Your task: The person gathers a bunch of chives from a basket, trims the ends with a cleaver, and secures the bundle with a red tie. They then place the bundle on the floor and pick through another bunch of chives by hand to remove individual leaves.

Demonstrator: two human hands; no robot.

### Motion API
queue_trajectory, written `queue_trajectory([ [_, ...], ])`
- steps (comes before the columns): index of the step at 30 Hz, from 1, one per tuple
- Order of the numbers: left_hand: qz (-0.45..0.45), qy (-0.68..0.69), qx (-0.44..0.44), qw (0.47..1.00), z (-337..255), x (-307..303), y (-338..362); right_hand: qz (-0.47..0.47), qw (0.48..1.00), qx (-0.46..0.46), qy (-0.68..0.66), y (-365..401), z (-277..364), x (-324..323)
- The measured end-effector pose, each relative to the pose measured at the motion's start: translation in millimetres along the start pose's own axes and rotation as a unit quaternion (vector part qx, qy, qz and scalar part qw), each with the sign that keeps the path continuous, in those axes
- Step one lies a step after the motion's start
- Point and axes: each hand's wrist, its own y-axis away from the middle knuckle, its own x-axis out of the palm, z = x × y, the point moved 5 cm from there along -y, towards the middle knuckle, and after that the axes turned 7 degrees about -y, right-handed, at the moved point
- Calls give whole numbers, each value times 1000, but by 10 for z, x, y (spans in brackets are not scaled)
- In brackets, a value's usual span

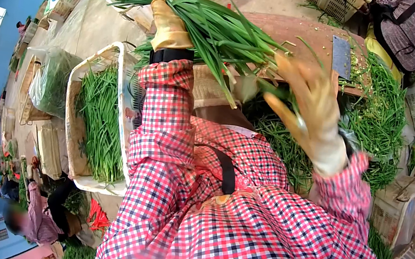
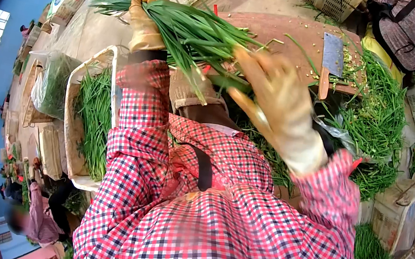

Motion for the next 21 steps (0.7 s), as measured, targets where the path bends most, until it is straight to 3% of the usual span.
queue_trajectory([
  [2, -12, -2, 7, 1000, 57, 87, 106, -48, 998, -28, -1, -433, -37, 277],
  [5, -22, 27, 2, 999, 55, 167, 224, -51, 982, -177, 51, -408, -114, 715],
  [9, -33, 12, 27, 999, -16, 71, 270, 125, 978, -111, -125, -69, -287, 682],
  [11, -43, 31, 9, 999, -27, -13, 259, 232, 960, -70, -143, 250, -349, 616],
  [12, -46, 41, -1, 998, -8, -32, 247, 283, 946, -48, -149, 399, -358, 582],
  [14, -66, 13, 10, 998, -53, -11, 292, 494, 862, 28, -112, 652, -336, 546],
  [15, -68, 15, 1, 998, -67, -49, 269, 384, 905, -17, -184, 588, -273, 363],
  [16, -71, 16, -8, 997, -69, -94, 253, 294, 949, -94, -70, 422, -197, 249],
  [18, -75, -11, 14, 997, -52, -153, 231, 98, 983, -134, 77, 201, -155, 154],
  [21, -104, -27, 14, 994, -11, -97, 268, 51, 969, -212, 115, -23, -327, 446],
])
